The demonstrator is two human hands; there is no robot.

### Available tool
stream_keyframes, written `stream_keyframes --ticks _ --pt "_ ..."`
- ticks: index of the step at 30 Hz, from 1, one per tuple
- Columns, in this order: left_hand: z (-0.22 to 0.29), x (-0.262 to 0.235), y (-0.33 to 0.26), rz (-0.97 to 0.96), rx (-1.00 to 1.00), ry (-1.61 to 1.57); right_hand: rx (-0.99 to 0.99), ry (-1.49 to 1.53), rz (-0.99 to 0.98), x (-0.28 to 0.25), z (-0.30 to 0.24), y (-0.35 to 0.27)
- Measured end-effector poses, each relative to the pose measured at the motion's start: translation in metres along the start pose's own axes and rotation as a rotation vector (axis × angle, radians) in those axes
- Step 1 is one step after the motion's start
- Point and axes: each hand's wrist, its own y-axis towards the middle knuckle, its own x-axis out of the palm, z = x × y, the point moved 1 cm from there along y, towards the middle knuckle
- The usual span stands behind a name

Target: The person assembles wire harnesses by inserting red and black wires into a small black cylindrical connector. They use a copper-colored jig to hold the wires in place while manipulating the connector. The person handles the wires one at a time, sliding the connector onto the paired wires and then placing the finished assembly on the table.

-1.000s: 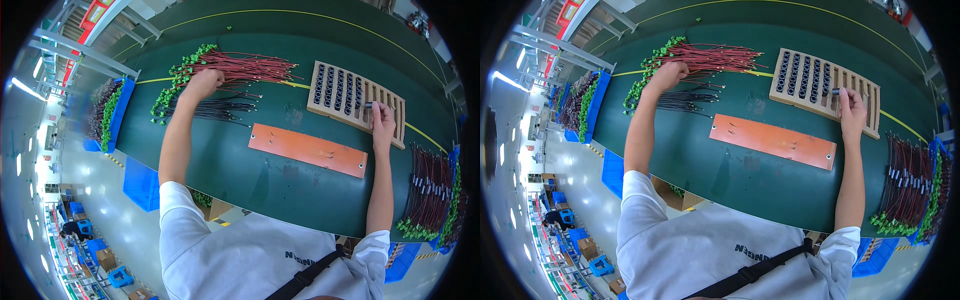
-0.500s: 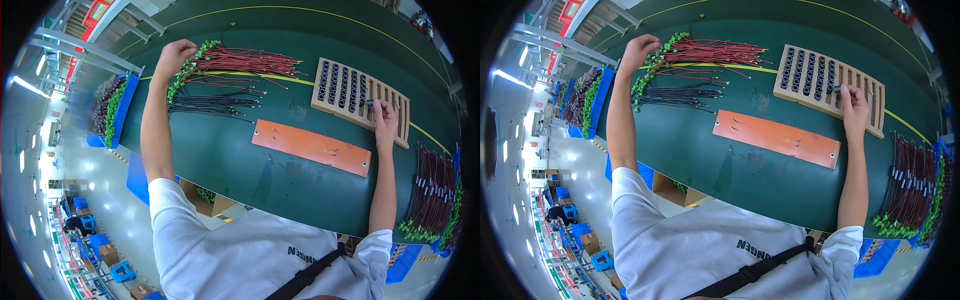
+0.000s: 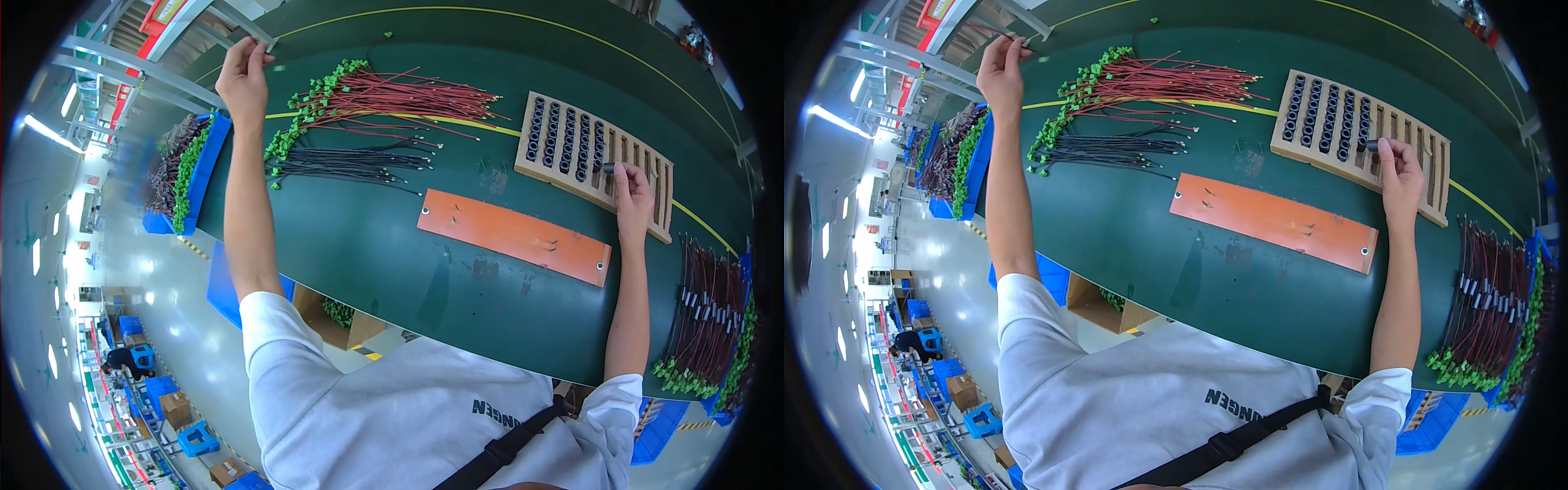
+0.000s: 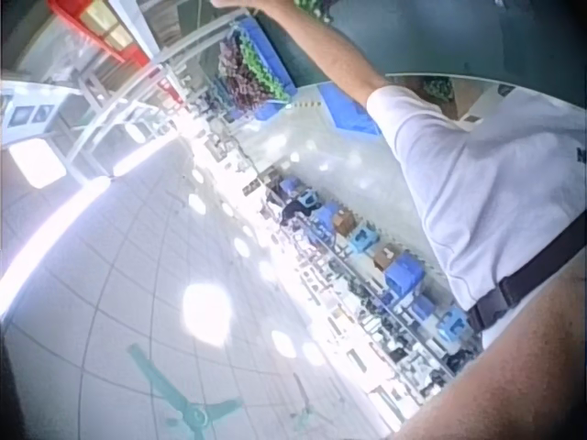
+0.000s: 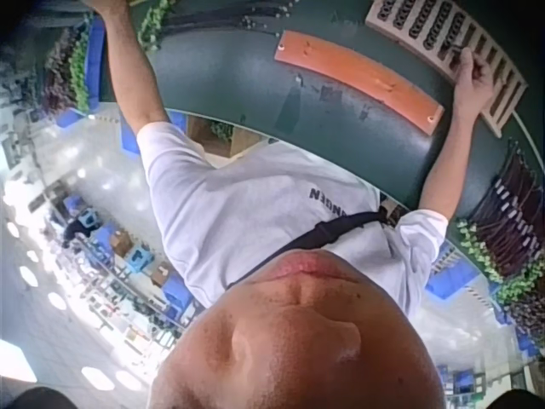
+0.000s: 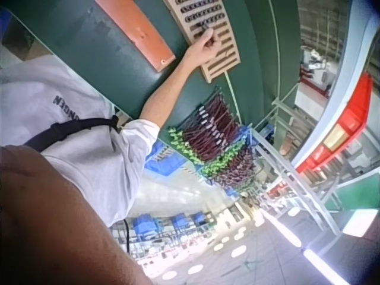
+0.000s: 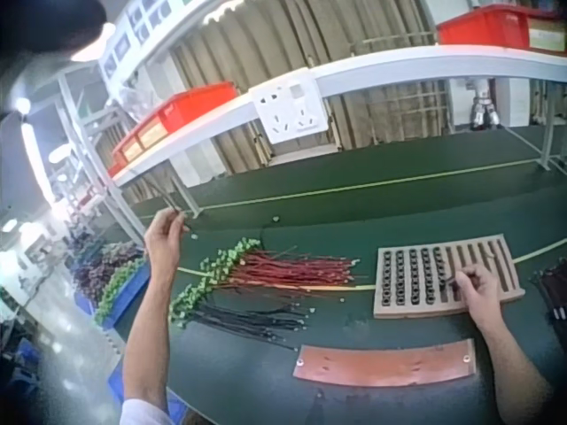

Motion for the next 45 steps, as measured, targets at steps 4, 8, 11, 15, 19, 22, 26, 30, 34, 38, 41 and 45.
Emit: stream_keyframes --ticks 4,8,11,15,19,22,26,30,34,38,41,45 --pt "0.031 -0.010 -0.028 -0.519 0.045 0.375 0.065 -0.023 -0.030 -0.011 -0.002 -0.001" --pt "0.015 -0.019 -0.082 -1.009 -0.118 0.452 0.035 -0.076 -0.045 -0.009 0.006 0.000" --pt "0.004 -0.021 -0.121 -1.179 -0.284 0.441 0.034 -0.082 -0.047 -0.007 0.002 -0.001" --pt "-0.013 -0.025 -0.151 -1.150 -0.183 0.417 0.002 -0.064 -0.026 -0.003 -0.001 -0.001" --pt "-0.012 -0.021 -0.155 -1.093 -0.151 0.411 0.037 -0.057 -0.039 -0.006 0.002 0.000" --pt "-0.008 -0.019 -0.155 -1.046 -0.208 0.385 0.019 -0.064 -0.032 -0.006 0.002 0.000" --pt "-0.002 -0.014 -0.160 -0.996 -0.160 0.392 0.023 -0.068 -0.034 -0.005 0.000 -0.001" --pt "-0.006 -0.013 -0.166 -0.973 -0.048 0.405 0.021 -0.040 -0.035 -0.004 0.002 0.000" --pt "-0.001 -0.007 -0.168 -0.915 0.068 0.438 0.038 -0.088 -0.075 -0.009 0.008 0.001" --pt "0.000 -0.016 -0.152 -0.736 -0.075 0.434 0.053 -0.077 -0.084 -0.010 0.008 0.002" --pt "0.010 -0.030 -0.124 -0.667 -0.101 0.360 0.043 -0.071 -0.077 -0.012 0.008 0.001" --pt "0.000 -0.065 -0.094 -0.512 -0.187 0.446 0.046 -0.077 -0.068 -0.009 0.009 0.001"
